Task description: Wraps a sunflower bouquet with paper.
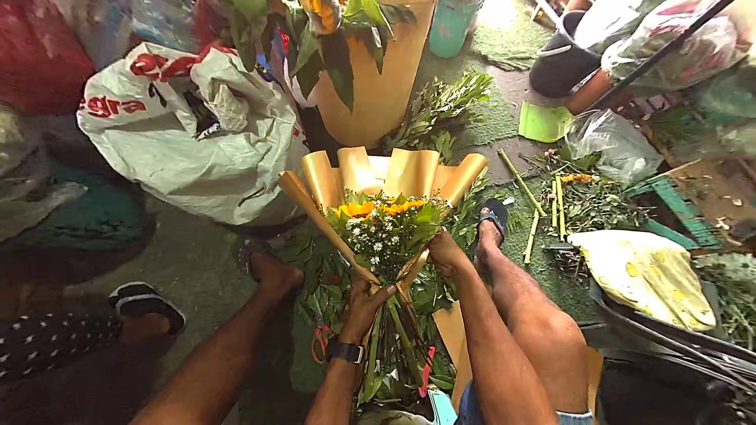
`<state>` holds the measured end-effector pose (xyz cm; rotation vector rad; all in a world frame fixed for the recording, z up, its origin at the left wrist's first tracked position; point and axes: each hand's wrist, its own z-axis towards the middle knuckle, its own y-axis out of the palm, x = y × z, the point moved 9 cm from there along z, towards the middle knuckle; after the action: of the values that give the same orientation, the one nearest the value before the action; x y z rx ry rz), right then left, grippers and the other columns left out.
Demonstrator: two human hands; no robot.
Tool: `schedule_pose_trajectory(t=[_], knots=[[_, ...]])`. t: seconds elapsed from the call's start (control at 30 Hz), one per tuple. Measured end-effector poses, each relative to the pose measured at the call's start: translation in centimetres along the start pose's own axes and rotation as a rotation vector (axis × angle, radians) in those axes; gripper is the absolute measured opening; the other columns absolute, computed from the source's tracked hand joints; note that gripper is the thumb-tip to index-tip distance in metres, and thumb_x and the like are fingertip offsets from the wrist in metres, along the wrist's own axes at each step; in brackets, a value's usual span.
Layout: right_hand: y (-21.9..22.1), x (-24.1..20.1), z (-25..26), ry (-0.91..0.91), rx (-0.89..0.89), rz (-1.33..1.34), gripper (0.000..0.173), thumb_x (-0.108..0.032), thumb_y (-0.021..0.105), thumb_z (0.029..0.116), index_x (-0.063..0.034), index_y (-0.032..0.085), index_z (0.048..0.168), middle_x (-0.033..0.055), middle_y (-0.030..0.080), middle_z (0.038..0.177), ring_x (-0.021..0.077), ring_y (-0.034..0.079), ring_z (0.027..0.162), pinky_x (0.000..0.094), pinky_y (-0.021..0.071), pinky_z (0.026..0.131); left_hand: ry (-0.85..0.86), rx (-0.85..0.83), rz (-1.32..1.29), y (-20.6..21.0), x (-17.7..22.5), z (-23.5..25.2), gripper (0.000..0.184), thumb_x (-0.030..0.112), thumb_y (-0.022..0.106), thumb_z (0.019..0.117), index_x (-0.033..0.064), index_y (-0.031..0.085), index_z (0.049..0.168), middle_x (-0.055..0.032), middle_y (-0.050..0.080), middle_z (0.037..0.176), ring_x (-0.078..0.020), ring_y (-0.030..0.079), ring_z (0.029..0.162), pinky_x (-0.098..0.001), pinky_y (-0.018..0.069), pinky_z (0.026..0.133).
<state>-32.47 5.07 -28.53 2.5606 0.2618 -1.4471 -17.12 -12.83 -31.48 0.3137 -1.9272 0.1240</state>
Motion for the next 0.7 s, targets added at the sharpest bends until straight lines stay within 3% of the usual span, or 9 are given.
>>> schedule_pose_trajectory(t=[0.1, 0.2, 0.43, 0.57, 0.7], knots=[[0.7, -0.7, -0.4, -0.003, -0.063, -0.029, 0.031, -0.013, 0.048, 0.1081, -0.0053, 0.049, 0.138, 0.0110, 0.070, 0.110, 0.0183, 0.071, 0.095, 0.0368, 0.0615, 0.082, 0.009, -0.019, -0.081, 0.0, 0.2, -0.1, 0.080, 0.042, 0.086, 0.0744, 0.0025, 0.057, 0.137, -0.0095, 0.065, 0.131, -0.0143, 0.061, 0.122, -0.0335, 0.0510, 0.106], [1.2, -1.0, -0.2, -0.044, -0.060, 0.009, 0.029, -0.009, 0.050, 0.1067, -0.0037, 0.051, 0.135, 0.0119, 0.071, 0.108, 0.0191, 0.071, 0.093, 0.0370, 0.0620, 0.081, 0.016, -0.038, -0.164, 0.1, 0.2, 0.3, 0.080, 0.041, 0.089, 0.0730, 0.0021, 0.057, 0.135, -0.0093, 0.067, 0.128, -0.0156, 0.063, 0.120, -0.0343, 0.0529, 0.105], [1.4, -1.4, -0.2, -0.050, -0.048, 0.076, 0.028, -0.008, 0.049, 0.1070, -0.0040, 0.049, 0.135, 0.0121, 0.071, 0.100, 0.0199, 0.071, 0.083, 0.0362, 0.0618, 0.071, 0.058, -0.083, -0.320, 0.8, 1.9, 0.6, 0.086, 0.036, 0.091, 0.0699, -0.0016, 0.053, 0.137, -0.0112, 0.066, 0.129, -0.0161, 0.062, 0.120, -0.0332, 0.0521, 0.105], [1.8, -1.9, -0.7, -0.082, -0.009, 0.065, 0.030, -0.004, 0.048, 0.1061, -0.0025, 0.049, 0.136, 0.0126, 0.070, 0.108, 0.0191, 0.072, 0.093, 0.0370, 0.0624, 0.081, 0.069, -0.076, -0.348, 1.2, 2.0, 0.6, 0.082, 0.031, 0.091, 0.0698, -0.0037, 0.053, 0.134, -0.0122, 0.067, 0.124, -0.0165, 0.064, 0.115, -0.0340, 0.0538, 0.102], [1.1, -1.5, -0.3, -0.175, 0.137, 0.049, 0.028, -0.003, 0.050, 0.1053, 0.0017, 0.052, 0.133, 0.0147, 0.069, 0.109, 0.0188, 0.070, 0.097, 0.0361, 0.0608, 0.086, 0.048, -0.018, -0.346, 0.8, 1.6, 0.5, 0.080, 0.028, 0.091, 0.0692, -0.0028, 0.054, 0.133, -0.0127, 0.068, 0.120, -0.0170, 0.066, 0.112, -0.0334, 0.0548, 0.100]])
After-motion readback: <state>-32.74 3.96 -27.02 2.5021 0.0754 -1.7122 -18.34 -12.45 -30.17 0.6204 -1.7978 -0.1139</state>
